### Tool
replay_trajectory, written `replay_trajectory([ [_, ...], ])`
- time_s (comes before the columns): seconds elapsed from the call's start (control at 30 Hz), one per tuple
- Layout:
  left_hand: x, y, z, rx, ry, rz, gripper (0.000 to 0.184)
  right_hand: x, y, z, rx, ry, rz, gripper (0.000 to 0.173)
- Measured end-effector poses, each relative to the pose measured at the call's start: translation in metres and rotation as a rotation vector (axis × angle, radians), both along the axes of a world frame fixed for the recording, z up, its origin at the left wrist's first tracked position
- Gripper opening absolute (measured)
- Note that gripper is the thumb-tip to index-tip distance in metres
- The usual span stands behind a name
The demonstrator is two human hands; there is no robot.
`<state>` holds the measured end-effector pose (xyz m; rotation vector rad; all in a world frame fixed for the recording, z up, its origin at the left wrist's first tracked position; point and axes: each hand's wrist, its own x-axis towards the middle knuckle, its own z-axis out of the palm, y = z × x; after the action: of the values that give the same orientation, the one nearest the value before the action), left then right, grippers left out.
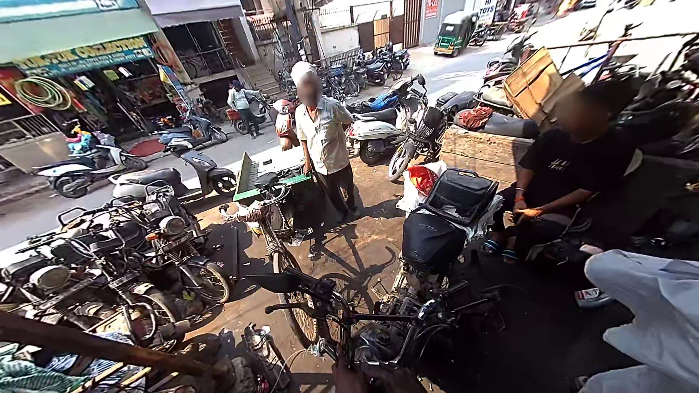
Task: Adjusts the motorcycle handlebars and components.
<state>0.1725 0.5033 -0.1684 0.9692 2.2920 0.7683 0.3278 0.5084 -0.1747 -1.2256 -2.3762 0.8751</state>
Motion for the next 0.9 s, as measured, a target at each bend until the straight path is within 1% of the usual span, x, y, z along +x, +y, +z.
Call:
replay_trajectory([
  [0.1,-0.003,0.001,0.005,-0.004,0.002,-0.011,0.068,-0.001,0.006,0.003,-0.027,-0.012,0.028,0.036],
  [0.2,0.000,0.002,0.003,-0.022,0.000,-0.015,0.072,0.001,0.009,0.007,0.048,-0.045,0.044,0.036],
  [0.33,-0.005,0.006,0.003,-0.024,0.020,-0.013,0.069,-0.002,0.030,0.009,0.159,-0.117,0.179,0.032],
  [0.43,-0.007,0.007,0.004,-0.002,0.015,-0.004,0.066,-0.007,0.031,0.011,0.195,-0.129,0.160,0.028],
  [0.57,-0.002,0.005,0.002,0.014,0.018,-0.010,0.065,-0.009,0.010,0.000,0.199,-0.083,-0.023,0.029],
  [0.63,-0.005,0.004,0.002,0.015,0.034,-0.007,0.058,-0.015,-0.004,0.001,0.029,0.012,-0.138,0.032],
  [0.7,-0.008,0.005,0.000,0.025,0.044,-0.013,0.057,-0.023,-0.015,0.000,-0.137,0.167,-0.299,0.039],
  [0.73,-0.009,0.006,-0.003,0.030,0.048,-0.020,0.059,-0.028,-0.019,-0.002,-0.156,0.213,-0.395,0.042],
  [0.8,-0.008,0.004,-0.006,0.030,0.045,-0.021,0.058,-0.038,-0.026,-0.001,-0.130,0.234,-0.560,0.045],
  [0.83,-0.008,0.002,-0.006,0.028,0.047,-0.018,0.057,-0.043,-0.028,0.001,-0.115,0.217,-0.615,0.046],
  [0.9,-0.009,0.002,-0.004,0.033,0.048,-0.011,0.061,-0.051,-0.029,0.000,-0.075,0.193,-0.677,0.048],
])
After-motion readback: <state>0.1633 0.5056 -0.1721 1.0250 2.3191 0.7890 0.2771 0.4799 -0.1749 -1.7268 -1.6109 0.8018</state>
